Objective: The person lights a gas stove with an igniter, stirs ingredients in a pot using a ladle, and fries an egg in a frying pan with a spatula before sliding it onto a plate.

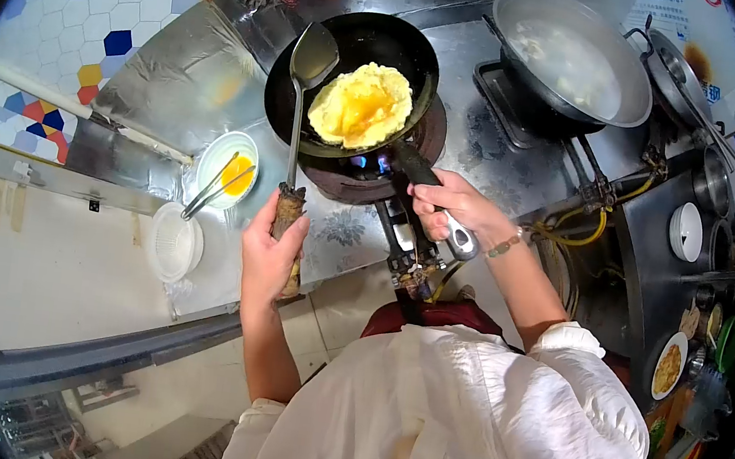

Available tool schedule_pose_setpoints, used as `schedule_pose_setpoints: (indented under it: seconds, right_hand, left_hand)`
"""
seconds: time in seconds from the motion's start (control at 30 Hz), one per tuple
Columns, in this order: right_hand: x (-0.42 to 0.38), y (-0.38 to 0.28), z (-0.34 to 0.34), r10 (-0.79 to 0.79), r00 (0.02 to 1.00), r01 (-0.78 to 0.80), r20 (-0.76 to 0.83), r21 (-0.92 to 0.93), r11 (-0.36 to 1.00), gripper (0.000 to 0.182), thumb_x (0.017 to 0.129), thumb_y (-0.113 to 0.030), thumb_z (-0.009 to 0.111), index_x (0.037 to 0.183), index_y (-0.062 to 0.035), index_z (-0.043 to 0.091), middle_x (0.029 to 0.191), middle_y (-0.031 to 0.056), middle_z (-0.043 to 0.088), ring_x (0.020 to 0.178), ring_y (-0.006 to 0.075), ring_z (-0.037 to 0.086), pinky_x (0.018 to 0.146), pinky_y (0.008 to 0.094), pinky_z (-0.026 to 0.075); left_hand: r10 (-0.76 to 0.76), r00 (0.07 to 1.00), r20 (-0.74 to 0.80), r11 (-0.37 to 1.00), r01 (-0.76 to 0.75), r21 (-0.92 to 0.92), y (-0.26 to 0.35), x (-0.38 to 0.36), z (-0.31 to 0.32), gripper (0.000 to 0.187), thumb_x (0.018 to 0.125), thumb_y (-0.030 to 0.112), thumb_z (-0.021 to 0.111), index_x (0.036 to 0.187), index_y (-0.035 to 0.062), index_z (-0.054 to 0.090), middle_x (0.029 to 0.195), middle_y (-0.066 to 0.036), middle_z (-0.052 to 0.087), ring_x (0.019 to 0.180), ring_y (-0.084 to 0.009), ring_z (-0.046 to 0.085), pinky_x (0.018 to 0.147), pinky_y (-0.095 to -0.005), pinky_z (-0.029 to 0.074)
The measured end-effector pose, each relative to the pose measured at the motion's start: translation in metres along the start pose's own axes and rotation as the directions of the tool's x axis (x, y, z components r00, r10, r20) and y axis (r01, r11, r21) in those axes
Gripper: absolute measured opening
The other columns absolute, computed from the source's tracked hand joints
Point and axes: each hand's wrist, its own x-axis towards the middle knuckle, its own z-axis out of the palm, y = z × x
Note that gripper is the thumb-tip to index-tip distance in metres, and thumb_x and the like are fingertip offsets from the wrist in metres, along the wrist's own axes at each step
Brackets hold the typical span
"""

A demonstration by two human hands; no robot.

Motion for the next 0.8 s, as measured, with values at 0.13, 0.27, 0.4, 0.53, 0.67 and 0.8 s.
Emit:
schedule_pose_setpoints:
  seconds: [0.13, 0.27, 0.4, 0.53, 0.67, 0.8]
  right_hand:
    - [-0.032, -0.004, -0.009, 0.120, 0.993, -0.120, -0.003, 0.018, 0.993, 0.013, 0.088, -0.011, 0.050, 0.087, 0.0012, 0.046, 0.056, -0.0004, 0.044, 0.037, 0.0063, 0.038, 0.034, 0.0217, 0.033]
    - [-0.032, 0.011, -0.002, 0.057, 0.998, -0.057, -0.004, 0.006, 0.998, 0.017, 0.087, -0.012, 0.051, 0.074, -0.0054, 0.043, 0.053, -0.0005, 0.040, 0.041, 0.0064, 0.039, 0.036, 0.0219, 0.032]
    - [-0.007, 0.025, -0.011, 0.044, 0.999, -0.045, 0.014, 0.007, 0.999, 0.022, 0.088, -0.015, 0.050, 0.071, -0.0069, 0.041, 0.053, -0.0012, 0.038, 0.043, 0.0071, 0.038, 0.038, 0.0232, 0.031]
    - [-0.013, 0.033, -0.017, 0.071, 0.997, -0.071, -0.013, -0.009, 0.997, 0.020, 0.089, -0.015, 0.048, 0.072, -0.0071, 0.041, 0.056, -0.0007, 0.039, 0.045, 0.0072, 0.037, 0.039, 0.0240, 0.032]
    - [-0.017, 0.037, -0.006, 0.080, 0.994, -0.081, -0.069, -0.012, 0.997, 0.015, 0.087, -0.014, 0.049, 0.076, -0.0079, 0.041, 0.065, -0.0011, 0.043, 0.050, 0.0070, 0.038, 0.043, 0.0247, 0.036]
    - [-0.012, 0.043, -0.015, 0.073, 0.996, -0.078, -0.043, -0.125, 0.989, 0.024, 0.090, -0.028, 0.048, 0.090, -0.0047, 0.046, 0.069, 0.0002, 0.046, 0.053, 0.0097, 0.044, 0.049, 0.0268, 0.044]
  left_hand:
    - [0.017, 0.997, -0.071, 0.984, -0.004, 0.176, -0.004, -0.008, -0.006, 0.052, 0.079, 0.006, 0.061, 0.125, -0.0079, 0.041, 0.074, 0.001, 0.052, 0.055, -0.0043, 0.044, 0.048, -0.0192, 0.037]
    - [-0.015, 1.000, -0.014, 0.999, 0.014, -0.042, -0.014, -0.009, -0.002, 0.051, 0.080, 0.006, 0.060, 0.126, -0.0078, 0.040, 0.072, 0.000, 0.052, 0.054, -0.0053, 0.045, 0.047, -0.0198, 0.038]
    - [0.028, 0.999, -0.024, 0.999, -0.028, 0.027, -0.023, -0.006, 0.002, 0.051, 0.081, 0.006, 0.059, 0.126, -0.0080, 0.040, 0.072, 0.000, 0.052, 0.053, -0.0054, 0.045, 0.047, -0.0196, 0.038]
    - [0.025, 0.999, -0.045, 0.992, -0.019, 0.121, -0.043, -0.001, 0.011, 0.050, 0.080, 0.004, 0.059, 0.125, -0.0096, 0.040, 0.073, 0.000, 0.052, 0.056, -0.0050, 0.044, 0.050, -0.0194, 0.039]
    - [0.052, 0.995, -0.089, 0.994, -0.043, 0.101, -0.052, -0.001, 0.017, 0.051, 0.080, 0.003, 0.058, 0.126, -0.0087, 0.039, 0.074, -0.001, 0.052, 0.058, -0.0054, 0.045, 0.052, -0.0199, 0.040]
    - [0.006, 0.996, -0.090, 1.000, -0.006, 0.003, -0.038, -0.003, 0.026, 0.051, 0.082, 0.003, 0.057, 0.128, -0.0055, 0.037, 0.074, -0.001, 0.053, 0.057, -0.0058, 0.046, 0.050, -0.0201, 0.040]
